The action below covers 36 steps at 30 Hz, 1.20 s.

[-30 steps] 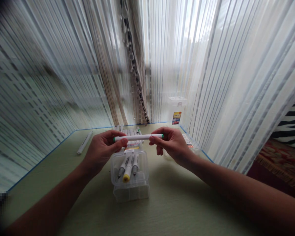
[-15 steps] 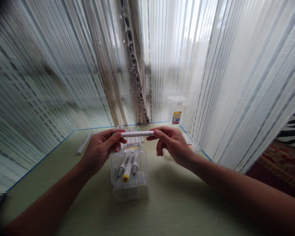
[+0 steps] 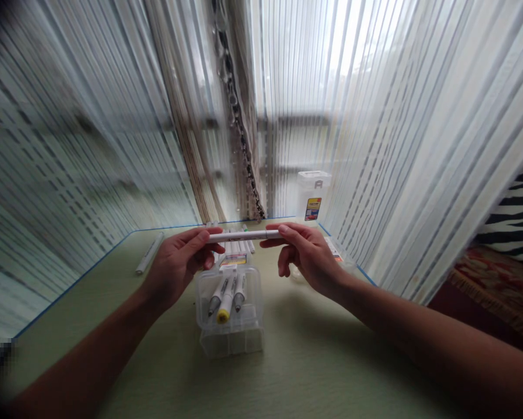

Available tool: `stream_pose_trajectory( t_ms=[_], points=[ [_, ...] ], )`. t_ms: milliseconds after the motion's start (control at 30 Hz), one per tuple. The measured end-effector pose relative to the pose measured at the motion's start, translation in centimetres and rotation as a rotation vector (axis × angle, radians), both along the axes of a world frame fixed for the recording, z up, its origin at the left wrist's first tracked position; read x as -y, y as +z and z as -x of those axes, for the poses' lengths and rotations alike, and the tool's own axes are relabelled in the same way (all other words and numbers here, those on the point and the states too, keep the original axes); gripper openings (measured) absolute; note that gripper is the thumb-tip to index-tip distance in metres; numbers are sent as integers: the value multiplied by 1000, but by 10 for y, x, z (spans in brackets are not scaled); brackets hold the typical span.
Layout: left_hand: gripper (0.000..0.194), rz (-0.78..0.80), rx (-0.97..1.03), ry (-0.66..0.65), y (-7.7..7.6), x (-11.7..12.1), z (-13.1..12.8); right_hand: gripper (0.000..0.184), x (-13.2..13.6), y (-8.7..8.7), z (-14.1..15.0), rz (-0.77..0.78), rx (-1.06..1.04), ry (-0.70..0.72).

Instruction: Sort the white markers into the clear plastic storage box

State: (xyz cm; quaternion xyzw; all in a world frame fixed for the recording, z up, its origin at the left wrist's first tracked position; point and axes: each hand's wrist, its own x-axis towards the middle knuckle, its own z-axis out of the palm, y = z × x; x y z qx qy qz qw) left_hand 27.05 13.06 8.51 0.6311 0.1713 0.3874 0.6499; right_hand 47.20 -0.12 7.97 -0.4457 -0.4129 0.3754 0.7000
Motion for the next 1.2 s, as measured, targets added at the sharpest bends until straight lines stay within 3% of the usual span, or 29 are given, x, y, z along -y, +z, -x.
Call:
stream_pose_trajectory(
  t_ms=[433, 700, 933, 1200],
  points=[
    [28, -147, -75, 85, 2, 4, -2, 20, -5, -9, -5, -62, 100, -9],
    [25, -115, -89, 87, 4, 6, -2, 16, -4, -9, -5, -80, 185, -31],
    [27, -85, -74, 21, 1, 6, -1, 18, -5, -7, -3, -86, 126, -57],
    [27, -124, -86, 49, 2, 2, -1, 22, -5, -7, -3, -87, 112, -42]
  ],
)
